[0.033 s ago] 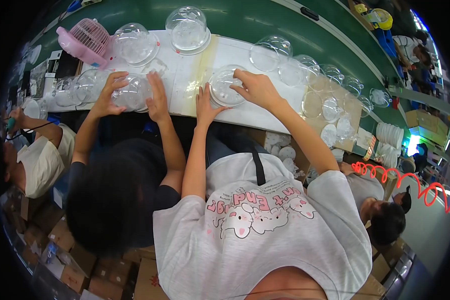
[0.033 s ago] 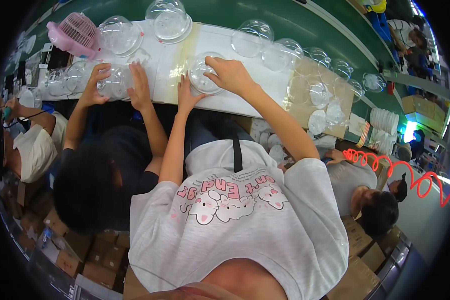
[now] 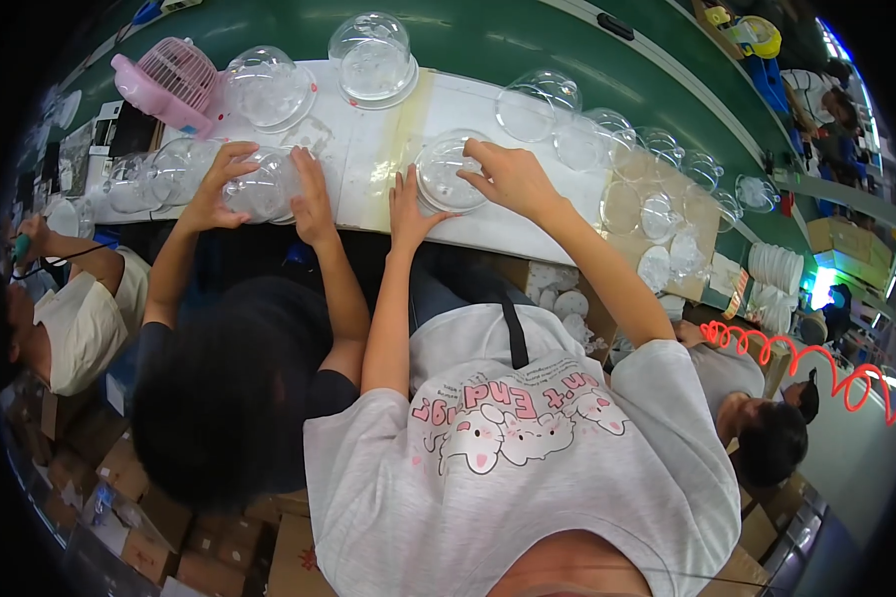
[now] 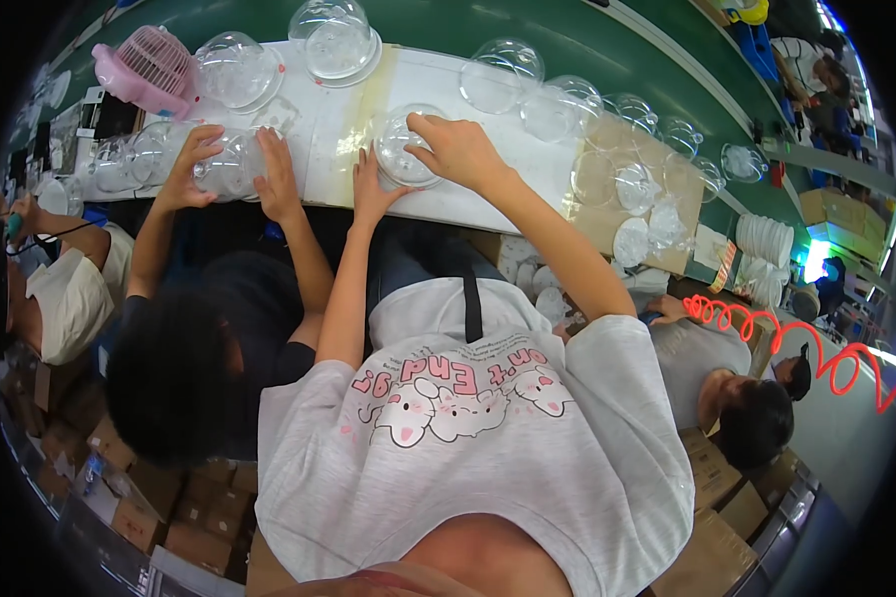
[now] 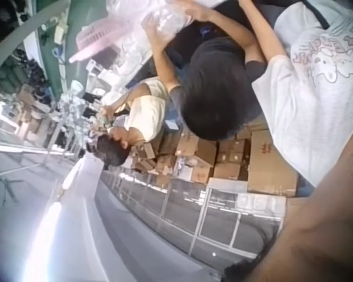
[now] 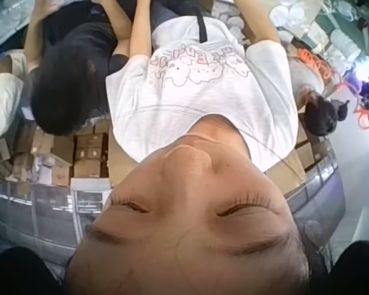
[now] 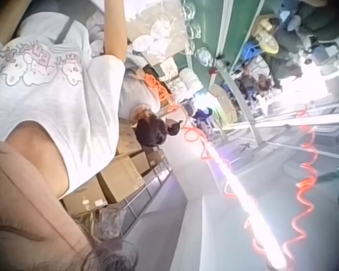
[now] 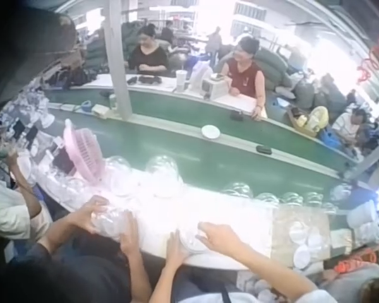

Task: Assembling plastic dome covers for light fixtures at an industrial assembly line.

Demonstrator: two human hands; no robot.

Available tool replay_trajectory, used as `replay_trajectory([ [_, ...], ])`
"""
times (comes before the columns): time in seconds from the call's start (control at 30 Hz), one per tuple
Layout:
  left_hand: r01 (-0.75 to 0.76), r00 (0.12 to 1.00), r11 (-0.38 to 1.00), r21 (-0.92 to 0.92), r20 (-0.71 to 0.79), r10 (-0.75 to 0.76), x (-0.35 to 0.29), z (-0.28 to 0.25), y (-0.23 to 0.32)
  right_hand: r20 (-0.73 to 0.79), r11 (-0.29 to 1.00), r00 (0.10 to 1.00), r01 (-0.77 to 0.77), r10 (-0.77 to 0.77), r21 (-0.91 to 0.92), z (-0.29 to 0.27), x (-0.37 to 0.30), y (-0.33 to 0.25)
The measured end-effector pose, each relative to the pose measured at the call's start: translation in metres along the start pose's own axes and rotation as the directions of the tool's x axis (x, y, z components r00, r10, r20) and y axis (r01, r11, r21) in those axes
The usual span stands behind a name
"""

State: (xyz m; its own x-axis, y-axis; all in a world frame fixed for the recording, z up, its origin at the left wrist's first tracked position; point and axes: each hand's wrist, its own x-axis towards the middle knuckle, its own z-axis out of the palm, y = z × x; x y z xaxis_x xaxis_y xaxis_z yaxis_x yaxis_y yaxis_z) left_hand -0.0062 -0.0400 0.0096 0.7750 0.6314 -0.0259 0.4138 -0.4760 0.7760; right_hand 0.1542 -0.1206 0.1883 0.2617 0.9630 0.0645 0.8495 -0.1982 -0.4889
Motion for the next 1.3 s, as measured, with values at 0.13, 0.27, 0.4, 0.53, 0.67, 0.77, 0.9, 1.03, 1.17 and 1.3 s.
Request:
replay_trajectory([
  [0.13, -0.024, 0.999, 1.0, -0.011, -0.022, 0.024, -0.001, -0.001, 0.001, 0.028, 0.999, 1.0, 0.007, -0.006, -0.036, -0.005, -0.002, -0.001],
  [0.27, -0.025, 1.0, 1.0, -0.007, -0.012, 0.025, 0.0, -0.001, 0.0, 0.058, 0.999, 0.998, 0.013, -0.011, -0.035, -0.008, -0.003, 0.0],
  [0.4, -0.032, 0.999, 0.999, -0.003, -0.025, 0.031, 0.0, 0.0, 0.0, 0.046, 0.997, 0.998, -0.029, 0.032, -0.07, -0.009, -0.002, -0.006],
  [0.53, -0.036, 0.999, 0.999, -0.013, -0.041, 0.035, 0.0, 0.001, -0.003, 0.057, 0.996, 0.998, -0.013, 0.018, -0.093, -0.01, 0.0, -0.002],
  [0.67, -0.073, 0.996, 0.997, -0.008, -0.055, 0.072, -0.001, 0.002, -0.006, 0.033, 0.994, 0.999, -0.032, 0.035, -0.103, -0.012, -0.003, -0.003],
  [0.77, -0.078, 0.995, 0.997, -0.016, -0.06, 0.077, 0.0, 0.002, -0.005, 0.005, 0.995, 0.999, -0.052, 0.053, -0.087, -0.006, -0.004, -0.003],
  [0.9, -0.044, 0.997, 0.999, -0.029, -0.056, 0.043, -0.001, 0.003, -0.006, 0.005, 0.997, 0.999, -0.041, 0.042, -0.064, -0.002, -0.002, -0.007],
  [1.03, -0.043, 0.996, 0.999, -0.012, -0.075, 0.042, 0.0, 0.005, -0.007, 0.027, 0.995, 1.0, -0.011, 0.013, -0.098, -0.005, 0.001, -0.005],
  [1.17, -0.051, 0.997, 0.999, -0.012, -0.064, 0.05, 0.0, 0.004, -0.007, 0.043, 0.998, 0.999, 0.026, -0.024, -0.049, -0.006, -0.002, -0.001],
  [1.3, -0.042, 0.998, 0.999, -0.005, -0.038, 0.042, 0.0, 0.002, -0.002, 0.019, 0.995, 0.999, -0.039, 0.041, -0.091, -0.002, -0.009, -0.003],
])
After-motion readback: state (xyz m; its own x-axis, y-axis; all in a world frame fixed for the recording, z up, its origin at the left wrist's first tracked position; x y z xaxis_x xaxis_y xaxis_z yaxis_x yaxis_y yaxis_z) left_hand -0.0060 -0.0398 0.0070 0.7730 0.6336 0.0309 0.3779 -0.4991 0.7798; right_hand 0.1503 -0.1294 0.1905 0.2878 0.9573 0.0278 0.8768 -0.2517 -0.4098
